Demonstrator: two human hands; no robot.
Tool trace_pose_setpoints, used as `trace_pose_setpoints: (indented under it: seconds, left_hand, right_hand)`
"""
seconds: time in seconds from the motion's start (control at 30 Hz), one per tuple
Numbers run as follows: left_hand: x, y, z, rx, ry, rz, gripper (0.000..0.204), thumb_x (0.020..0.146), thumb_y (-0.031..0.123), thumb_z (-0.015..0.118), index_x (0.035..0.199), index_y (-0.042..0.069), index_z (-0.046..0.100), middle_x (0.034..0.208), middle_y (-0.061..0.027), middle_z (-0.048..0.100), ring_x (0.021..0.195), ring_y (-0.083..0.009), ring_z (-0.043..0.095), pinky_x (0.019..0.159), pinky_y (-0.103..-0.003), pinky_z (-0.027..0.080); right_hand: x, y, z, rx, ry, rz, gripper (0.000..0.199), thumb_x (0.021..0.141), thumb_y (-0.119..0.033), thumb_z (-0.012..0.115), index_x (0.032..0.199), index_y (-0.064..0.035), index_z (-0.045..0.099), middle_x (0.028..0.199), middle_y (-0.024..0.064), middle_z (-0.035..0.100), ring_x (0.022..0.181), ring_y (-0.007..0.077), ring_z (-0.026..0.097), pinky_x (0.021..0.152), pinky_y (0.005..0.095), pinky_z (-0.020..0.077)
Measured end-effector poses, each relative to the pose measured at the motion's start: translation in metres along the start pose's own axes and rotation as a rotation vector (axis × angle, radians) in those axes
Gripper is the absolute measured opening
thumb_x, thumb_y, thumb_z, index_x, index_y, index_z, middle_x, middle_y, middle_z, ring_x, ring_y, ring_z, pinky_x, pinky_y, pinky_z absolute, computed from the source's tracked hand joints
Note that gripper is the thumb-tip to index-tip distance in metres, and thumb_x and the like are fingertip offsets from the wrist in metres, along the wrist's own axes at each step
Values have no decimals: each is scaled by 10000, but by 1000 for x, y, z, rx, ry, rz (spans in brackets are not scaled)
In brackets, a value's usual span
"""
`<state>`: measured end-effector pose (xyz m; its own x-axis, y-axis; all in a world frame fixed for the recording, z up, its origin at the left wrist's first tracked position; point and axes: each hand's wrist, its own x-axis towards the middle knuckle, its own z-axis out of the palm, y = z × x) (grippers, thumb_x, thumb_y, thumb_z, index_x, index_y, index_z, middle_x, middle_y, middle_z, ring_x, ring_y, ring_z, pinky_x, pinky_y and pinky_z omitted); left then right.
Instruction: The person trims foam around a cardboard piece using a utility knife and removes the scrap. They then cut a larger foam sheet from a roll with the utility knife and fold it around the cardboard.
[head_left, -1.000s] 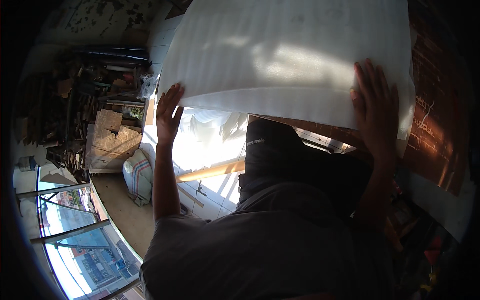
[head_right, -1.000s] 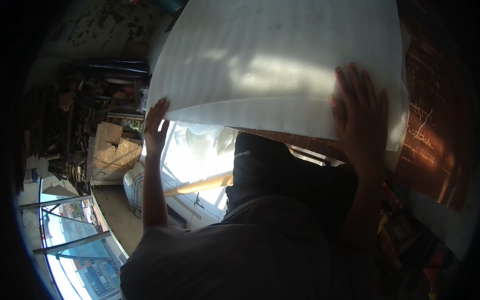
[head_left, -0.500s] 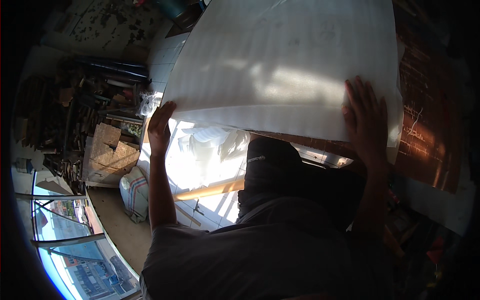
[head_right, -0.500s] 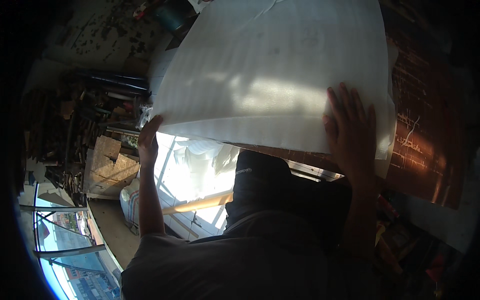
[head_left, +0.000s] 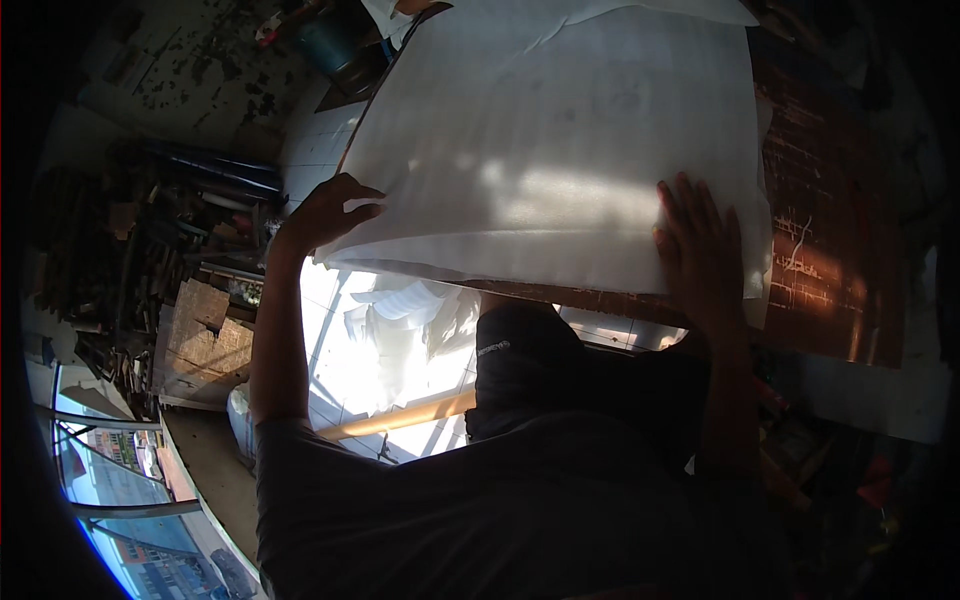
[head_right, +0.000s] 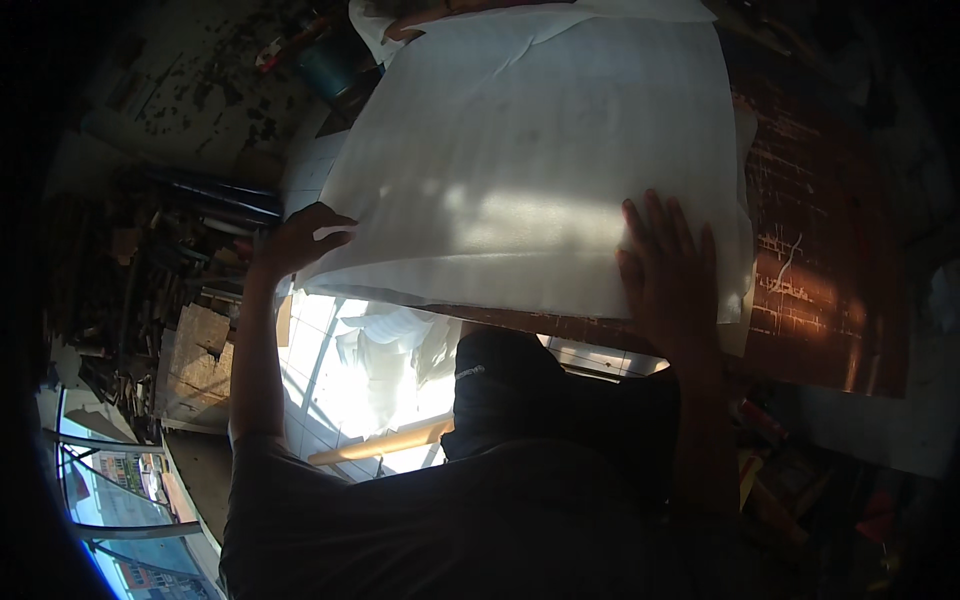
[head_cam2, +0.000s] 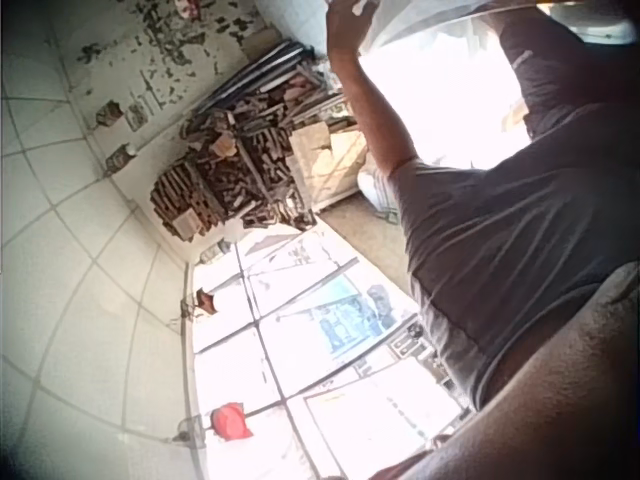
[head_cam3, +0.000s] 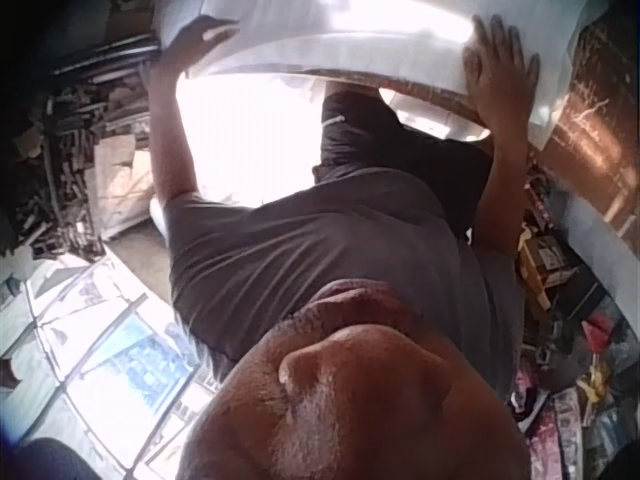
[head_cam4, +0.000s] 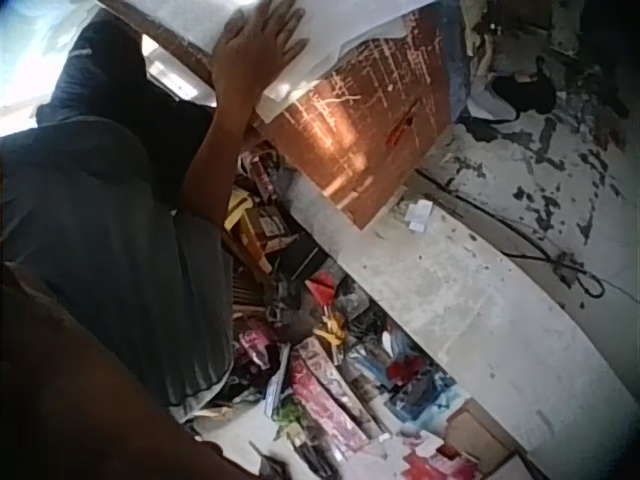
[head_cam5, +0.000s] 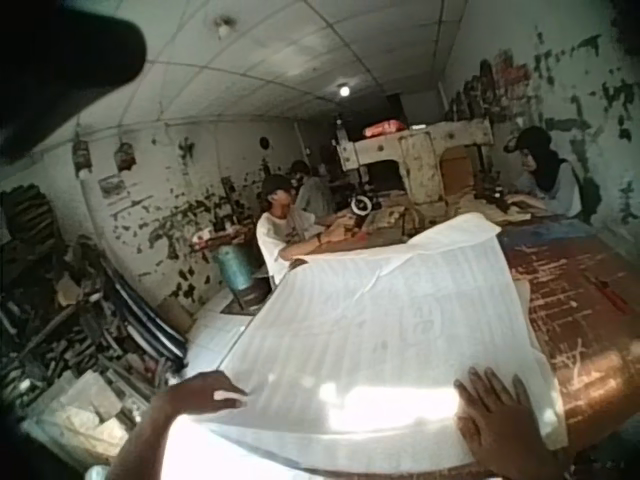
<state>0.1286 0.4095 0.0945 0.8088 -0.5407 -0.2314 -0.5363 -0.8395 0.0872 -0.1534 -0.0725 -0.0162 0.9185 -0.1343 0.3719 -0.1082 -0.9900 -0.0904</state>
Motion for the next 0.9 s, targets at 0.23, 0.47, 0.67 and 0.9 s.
trace_pose_setpoints:
  seconds: [0.23, 0.47, 0.67, 0.9]
  left_hand:
    - [162, 15, 28, -97, 108, 136, 693, 1123, 549, 645, 1705, 209, 483, 1786, -190, 423, 1643, -399, 419, 1304, -579, 389]
    - [173, -49, 73, 184, 492, 127, 637, 1213, 577, 394, 1779, 286, 406, 1823, -202, 383, 1696, -415, 342, 1385, -587, 263]
    - [177, -76, 88, 176, 590, 168, 642, 1210, 537, 446, 1754, 197, 440, 1771, -218, 454, 1655, -444, 395, 1360, -609, 306]
    - [190, -61, 60, 558, 281, 90, 662, 1197, 404, 441, 1781, 115, 326, 1781, -282, 393, 1609, -551, 421, 1249, -723, 430]
  right_hand:
    - [0, -1, -2, 4, -5, 13, 580, 1177, -403, 529, 1713, -184, 493, 1818, 134, 411, 1690, 373, 366, 1350, 700, 251]
    - [0, -6, -4, 70, 40, 45, 570, 1163, -395, 554, 1689, -180, 513, 1786, 131, 453, 1673, 361, 394, 1352, 690, 256]
    - [-2, -6, -6, 91, 80, 44, 566, 1157, -391, 574, 1667, -149, 539, 1756, 156, 492, 1661, 360, 414, 1354, 676, 259]
    - [-3, -9, -12, 156, 100, 72, 547, 1145, -388, 609, 1625, -129, 590, 1734, 167, 512, 1655, 359, 419, 1358, 657, 270]
